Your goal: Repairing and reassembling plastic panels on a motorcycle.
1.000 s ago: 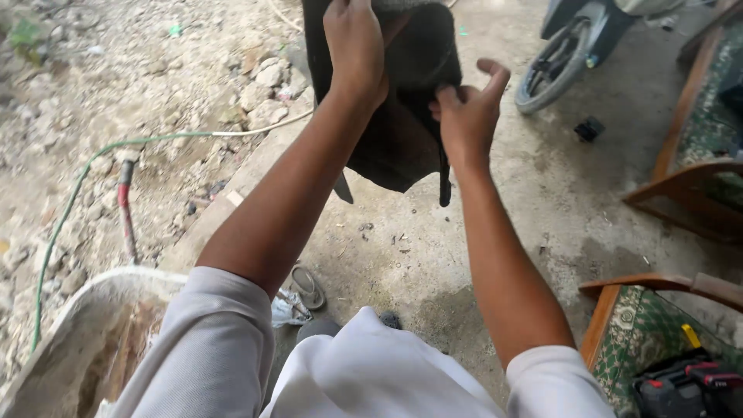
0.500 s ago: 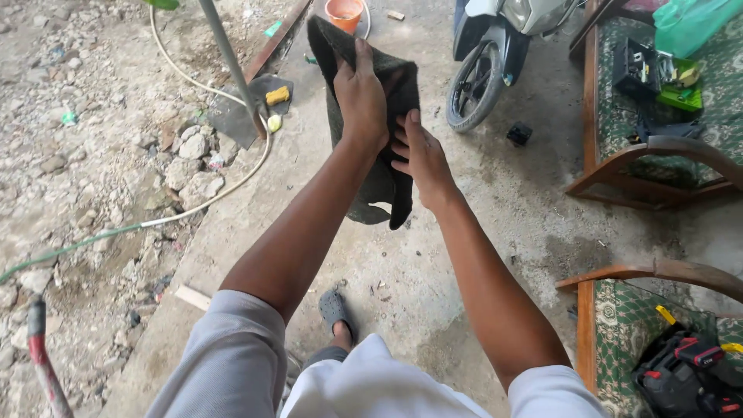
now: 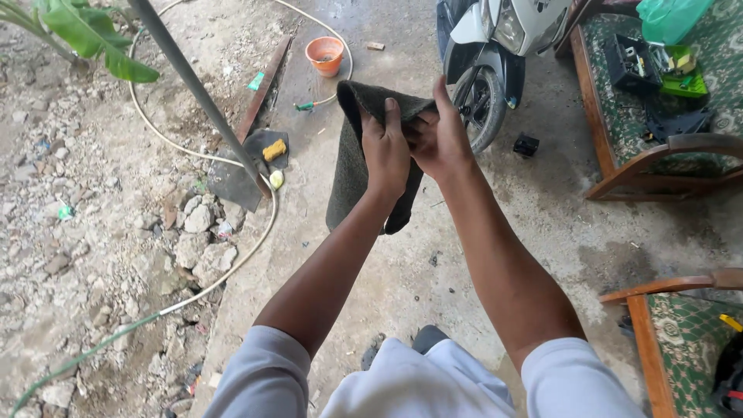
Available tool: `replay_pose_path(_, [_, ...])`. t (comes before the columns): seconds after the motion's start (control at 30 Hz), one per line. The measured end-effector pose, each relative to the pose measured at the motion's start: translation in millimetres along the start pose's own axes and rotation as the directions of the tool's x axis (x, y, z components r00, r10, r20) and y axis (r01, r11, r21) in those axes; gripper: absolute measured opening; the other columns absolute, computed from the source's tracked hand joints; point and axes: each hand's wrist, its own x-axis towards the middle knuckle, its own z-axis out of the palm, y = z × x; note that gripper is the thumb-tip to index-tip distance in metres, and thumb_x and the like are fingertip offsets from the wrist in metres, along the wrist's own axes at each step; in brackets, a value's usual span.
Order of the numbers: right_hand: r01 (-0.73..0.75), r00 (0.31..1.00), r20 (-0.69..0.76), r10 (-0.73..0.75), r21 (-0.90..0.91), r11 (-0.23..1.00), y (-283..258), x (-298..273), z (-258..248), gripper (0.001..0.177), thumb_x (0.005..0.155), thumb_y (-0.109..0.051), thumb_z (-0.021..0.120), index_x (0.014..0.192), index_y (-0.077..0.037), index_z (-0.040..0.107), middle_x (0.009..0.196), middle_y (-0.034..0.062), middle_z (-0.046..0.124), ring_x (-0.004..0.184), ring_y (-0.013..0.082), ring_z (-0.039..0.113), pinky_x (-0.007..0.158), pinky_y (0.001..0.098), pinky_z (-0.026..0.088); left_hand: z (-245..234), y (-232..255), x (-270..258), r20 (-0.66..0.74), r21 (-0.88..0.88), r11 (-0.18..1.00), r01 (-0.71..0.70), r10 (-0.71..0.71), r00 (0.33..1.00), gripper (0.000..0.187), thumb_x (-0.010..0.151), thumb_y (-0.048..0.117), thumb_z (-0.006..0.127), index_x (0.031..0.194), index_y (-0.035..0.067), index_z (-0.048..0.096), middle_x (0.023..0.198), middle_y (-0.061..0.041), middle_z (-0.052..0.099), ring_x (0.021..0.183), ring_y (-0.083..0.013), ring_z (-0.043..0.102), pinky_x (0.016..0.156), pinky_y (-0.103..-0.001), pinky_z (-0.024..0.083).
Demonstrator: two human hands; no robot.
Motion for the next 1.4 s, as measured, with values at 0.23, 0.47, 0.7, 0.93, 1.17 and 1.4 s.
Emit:
replay_pose_path(0.23, [0.082,0.996,-0.038,-0.075,0.235,0.968,-1,148,-2,0.022,0.099,-0.021,0.058,0.092,-0.002,0.066,0.083,0.0134,0.070,0.077,0.0255,0.068,0.079,0.0427,0.061,-26,-56,111,0.108,0.358,0.896,-0.263,0.240,0.965,0.039,0.112,0.035,0.050,0.126,0.002,0.065,0.129,-0.018,0.068,0.119,-0.0323,0.063,0.103,-0.042,0.048])
replay_pose_path(0.47, [0.079,0.995,-0.089,-0.051,0.344,0.936,-28,258,33,0.023,0.096,-0.010,0.050,0.105,0.010,0.056,0.107,0.0267,0.068,0.103,0.0403,0.074,0.093,0.0530,0.063,-74,-149,188,0.175,0.715,0.525,-0.462,0.505,0.845,0.046,0.095,0.032,0.080,0.124,0.004,0.059,0.127,-0.019,0.058,0.124,-0.0400,0.052,0.108,-0.050,0.040])
replay_pose_path(0.7, [0.018,0.998,-0.061,0.000,0.303,0.953,-95,360,45,0.015,0.098,-0.003,0.051,0.104,0.010,0.052,0.108,0.0315,0.066,0.105,0.0439,0.072,0.096,0.0516,0.060,-108,-317,300,-0.153,0.841,0.540,0.001,0.237,0.959,0.062,0.079,0.028,0.080,0.126,-0.003,0.055,0.129,-0.025,0.055,0.119,-0.0431,0.055,0.099,-0.048,0.045])
replay_pose_path(0.93, [0.153,0.988,-0.059,-0.145,0.159,0.975,-186,494,-16,0.032,0.093,-0.015,0.062,0.112,0.008,0.053,0.112,0.0289,0.069,0.106,0.0405,0.078,0.102,0.0569,0.060,-79,-331,512,-0.073,0.840,0.540,-0.054,0.213,0.974,0.024,0.089,0.032,0.068,0.103,0.013,0.073,0.092,-0.018,0.073,0.088,-0.0433,0.069,0.073,-0.054,0.052])
replay_pose_path(1.17, [0.210,0.977,0.007,-0.212,0.120,0.970,-250,647,-100,0.048,0.095,-0.037,0.069,0.118,0.003,0.054,0.120,0.0257,0.070,0.115,0.0364,0.076,0.114,0.0558,0.063,-27,-281,714,0.149,0.859,0.416,-0.298,0.354,0.923,0.022,0.101,0.035,0.066,0.101,0.013,0.067,0.097,-0.014,0.072,0.089,-0.0418,0.068,0.068,-0.053,0.050])
replay_pose_path(1.4, [0.210,0.928,-0.334,-0.162,0.113,0.971,-277,808,-170,0.050,0.093,-0.046,0.074,0.110,-0.001,0.058,0.117,0.0230,0.074,0.113,0.0327,0.082,0.108,0.0520,0.067,2,-292,899,0.551,0.694,0.240,-0.679,0.429,0.716,0.024,0.111,0.032,0.062,0.101,0.010,0.059,0.093,-0.012,0.067,0.078,-0.0384,0.068,0.061,-0.051,0.049])
